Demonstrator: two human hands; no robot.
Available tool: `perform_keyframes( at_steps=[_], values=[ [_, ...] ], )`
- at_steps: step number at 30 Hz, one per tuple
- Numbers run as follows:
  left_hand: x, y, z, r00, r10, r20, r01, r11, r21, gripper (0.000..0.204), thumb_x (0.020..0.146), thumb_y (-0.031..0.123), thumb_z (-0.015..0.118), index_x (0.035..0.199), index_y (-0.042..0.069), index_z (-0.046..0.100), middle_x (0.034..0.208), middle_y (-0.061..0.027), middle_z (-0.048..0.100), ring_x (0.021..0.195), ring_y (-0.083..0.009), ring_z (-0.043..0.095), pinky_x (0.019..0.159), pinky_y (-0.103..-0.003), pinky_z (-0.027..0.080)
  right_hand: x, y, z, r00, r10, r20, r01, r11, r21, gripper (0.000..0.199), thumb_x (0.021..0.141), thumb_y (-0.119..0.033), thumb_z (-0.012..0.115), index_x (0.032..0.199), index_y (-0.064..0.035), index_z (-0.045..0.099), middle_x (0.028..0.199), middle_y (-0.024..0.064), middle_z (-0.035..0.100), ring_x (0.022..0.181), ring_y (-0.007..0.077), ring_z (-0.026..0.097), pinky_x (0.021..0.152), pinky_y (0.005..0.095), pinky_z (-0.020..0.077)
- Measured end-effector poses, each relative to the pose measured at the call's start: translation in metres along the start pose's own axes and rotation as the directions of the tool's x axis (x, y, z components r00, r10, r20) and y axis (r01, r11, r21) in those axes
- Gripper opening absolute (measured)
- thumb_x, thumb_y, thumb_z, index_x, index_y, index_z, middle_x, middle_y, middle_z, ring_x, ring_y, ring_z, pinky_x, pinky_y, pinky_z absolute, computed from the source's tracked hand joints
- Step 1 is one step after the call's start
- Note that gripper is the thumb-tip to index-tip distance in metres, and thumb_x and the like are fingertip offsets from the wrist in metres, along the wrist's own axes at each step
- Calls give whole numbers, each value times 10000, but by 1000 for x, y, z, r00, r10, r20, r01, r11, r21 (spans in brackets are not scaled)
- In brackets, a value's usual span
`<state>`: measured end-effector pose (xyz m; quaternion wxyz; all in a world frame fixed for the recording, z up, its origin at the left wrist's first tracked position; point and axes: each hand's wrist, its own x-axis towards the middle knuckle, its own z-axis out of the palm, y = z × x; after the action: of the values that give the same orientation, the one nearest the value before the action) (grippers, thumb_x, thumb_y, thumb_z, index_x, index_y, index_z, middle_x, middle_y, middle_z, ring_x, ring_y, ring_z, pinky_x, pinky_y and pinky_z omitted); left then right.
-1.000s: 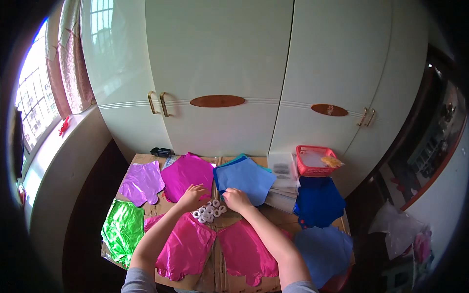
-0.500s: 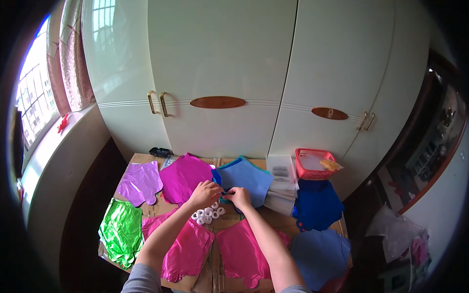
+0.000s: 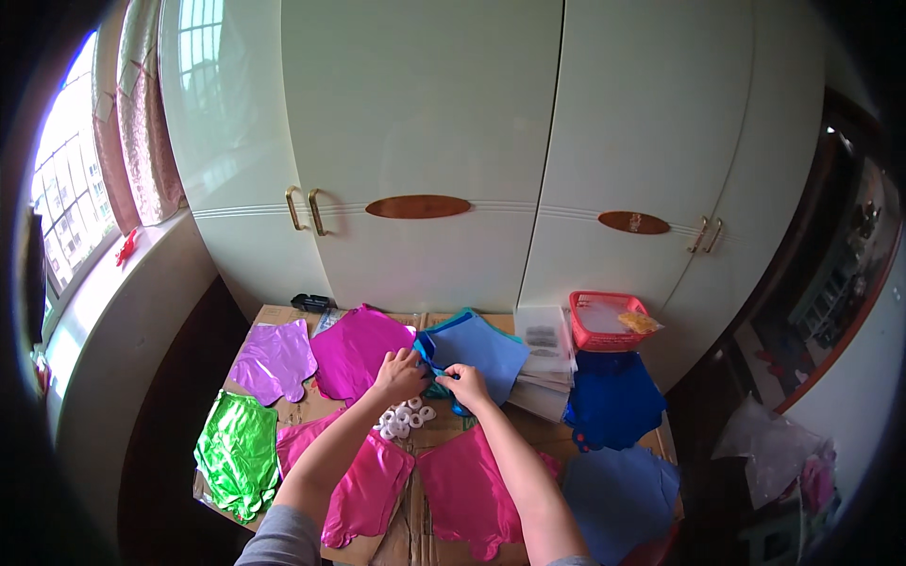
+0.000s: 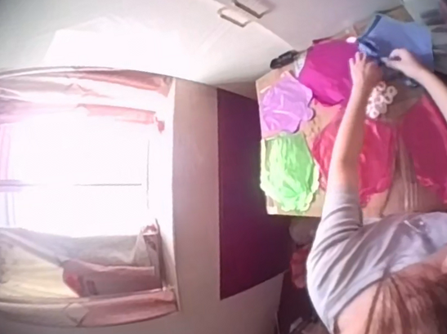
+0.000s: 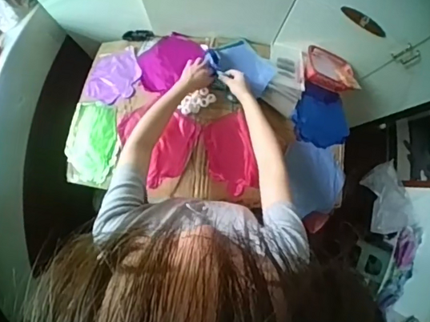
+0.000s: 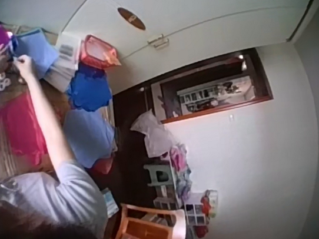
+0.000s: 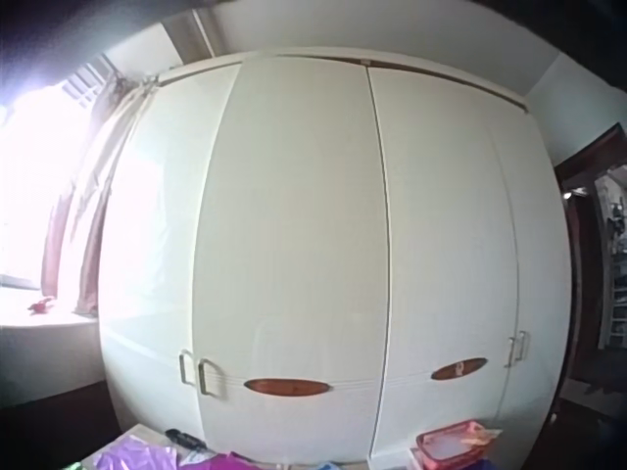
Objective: Folding colorful foil items and placing them into plastic bags with cardboard backing.
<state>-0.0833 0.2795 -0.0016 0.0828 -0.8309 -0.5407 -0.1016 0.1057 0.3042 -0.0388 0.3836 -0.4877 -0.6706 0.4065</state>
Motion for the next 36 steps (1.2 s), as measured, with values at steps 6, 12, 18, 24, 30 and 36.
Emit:
perform_keyframes(
  at_steps=[6, 12, 18, 24, 30, 36],
  values=[
    [7, 1, -5, 992, -55, 116, 60, 997, -44, 407, 823, 496, 572, 1139, 260, 669, 1375, -85, 421, 1299, -290, 318, 988, -477, 309, 15, 5, -30, 964, 120, -236, -30, 934, 356, 132, 794, -131, 713, 826, -15, 659, 719, -2, 623, 648, 76, 541, 601, 257, 436],
    [4, -8, 7, 985, -66, 161, 74, 996, -46, 510, 839, 564, 541, 1259, 283, 603, 1538, -81, 226, 1448, -326, 53, 1119, -591, 99, 30, -38, -148, 865, 254, -433, -43, 897, 439, 60, 847, -116, 657, 808, -80, 629, 718, -1, 600, 604, 101, 533, 530, 271, 437],
    [2, -3, 12, 987, -88, 136, 103, 989, -109, 524, 848, 558, 531, 1302, 299, 563, 1536, -94, 226, 1446, -346, 48, 1112, -619, 86, 41, -70, -257, 746, -27, -665, 277, 921, 273, 77, 917, -72, 579, 970, -21, 599, 872, 14, 627, 773, 97, 558, 737, 254, 455],
    [0, -4, 7, 977, -100, 188, 121, 988, -101, 527, 854, 563, 519, 1319, 316, 541, 1519, -81, 254, 1444, -335, 73, 1108, -630, 91, 42, -159, -261, 605, -243, -758, 377, 926, 4, 140, 907, -92, 591, 1002, 7, 619, 868, 43, 639, 781, 112, 568, 728, 272, 455],
    [1, -7, 13, 979, -100, 180, 125, 983, -131, 544, 848, 564, 527, 1321, 295, 541, 1508, -57, 277, 1446, -302, 89, 1111, -630, 92, 40, -218, -236, 419, -537, -733, 336, 841, -424, 191, 884, -124, 623, 1036, -39, 545, 850, 106, 663, 792, 225, 646, 710, 336, 489],
    [-13, -8, -10, 974, -212, -82, 184, 946, -266, 474, 823, 480, 614, 1216, 215, 622, 1482, -108, 320, 1430, -301, 166, 1088, -607, 170, 53, -246, -110, 328, -932, -151, 390, 279, -878, 248, 748, 58, 548, 927, -111, 580, 831, 97, 583, 759, 285, 618, 632, 389, 516]
  ],
)
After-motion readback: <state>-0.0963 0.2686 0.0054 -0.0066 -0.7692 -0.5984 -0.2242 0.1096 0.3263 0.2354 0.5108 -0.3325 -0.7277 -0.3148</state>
